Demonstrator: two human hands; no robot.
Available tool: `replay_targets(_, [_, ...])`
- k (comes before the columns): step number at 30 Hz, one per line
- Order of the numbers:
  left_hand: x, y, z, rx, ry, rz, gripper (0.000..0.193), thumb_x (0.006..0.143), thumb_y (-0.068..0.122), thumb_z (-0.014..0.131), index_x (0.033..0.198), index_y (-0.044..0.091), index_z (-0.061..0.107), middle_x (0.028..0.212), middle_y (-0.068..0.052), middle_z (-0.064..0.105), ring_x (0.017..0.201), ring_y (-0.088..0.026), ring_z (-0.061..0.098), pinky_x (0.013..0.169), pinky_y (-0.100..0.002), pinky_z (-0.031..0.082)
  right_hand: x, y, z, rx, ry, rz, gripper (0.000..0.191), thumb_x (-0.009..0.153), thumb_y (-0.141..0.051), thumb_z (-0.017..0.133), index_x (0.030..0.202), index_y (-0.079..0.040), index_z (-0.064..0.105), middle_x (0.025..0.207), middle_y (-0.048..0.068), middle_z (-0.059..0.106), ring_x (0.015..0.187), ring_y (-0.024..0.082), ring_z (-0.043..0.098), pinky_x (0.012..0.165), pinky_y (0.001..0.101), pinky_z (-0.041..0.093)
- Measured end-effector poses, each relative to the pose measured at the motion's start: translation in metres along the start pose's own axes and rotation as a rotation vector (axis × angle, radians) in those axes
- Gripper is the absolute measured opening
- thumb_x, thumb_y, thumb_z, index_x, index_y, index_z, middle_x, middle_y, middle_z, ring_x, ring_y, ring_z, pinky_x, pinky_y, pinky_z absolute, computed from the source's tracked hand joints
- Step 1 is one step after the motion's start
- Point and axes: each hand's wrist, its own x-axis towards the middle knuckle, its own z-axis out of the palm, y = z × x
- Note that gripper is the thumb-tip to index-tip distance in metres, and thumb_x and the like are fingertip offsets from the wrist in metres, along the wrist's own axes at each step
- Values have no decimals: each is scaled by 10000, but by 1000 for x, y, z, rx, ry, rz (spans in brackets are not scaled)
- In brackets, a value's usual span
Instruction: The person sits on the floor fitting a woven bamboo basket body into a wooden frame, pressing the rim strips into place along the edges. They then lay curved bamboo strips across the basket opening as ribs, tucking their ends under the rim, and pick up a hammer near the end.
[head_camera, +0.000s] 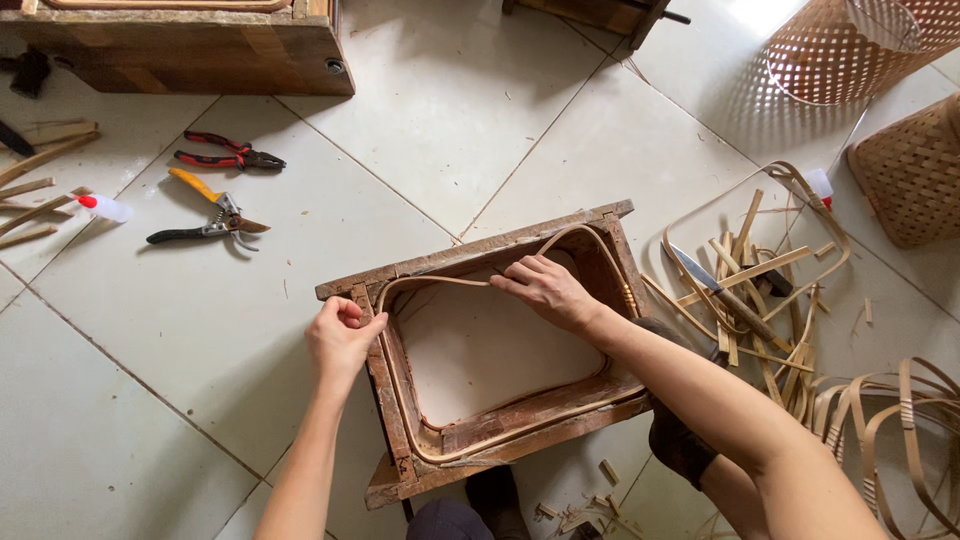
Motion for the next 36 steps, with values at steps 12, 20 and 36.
replay_targets(12, [4, 42, 19, 481, 252, 539, 394, 794, 125, 816, 1182, 144, 753, 1235, -53, 700, 1160, -254, 594, 1025, -419, 500, 11, 8, -6, -63, 193, 43, 398, 827, -67, 637, 1219, -101, 693, 1089, 61, 643, 1047, 257, 611, 956, 392, 527])
replay_targets(20, [3, 115, 114, 300, 50, 957, 158, 887, 73, 763, 1041, 107, 752, 1375, -91, 620, 1347, -287, 553, 1167, -498, 421, -3, 33, -5, 83, 47, 31, 403, 886, -75, 613, 1287, -70, 650, 1236, 126, 656, 1124, 297, 622, 977, 404, 530])
replay_targets(36, [6, 124, 89, 361, -296, 1037, 179, 761, 235, 841, 811, 100, 734, 1311, -93, 550, 1370, -318, 447, 1114, -587, 393, -39, 64, -19, -752, -493, 418, 739, 980, -149, 480, 1629, -46, 141, 1711, 143, 48, 1540, 323, 267, 1155, 614, 336])
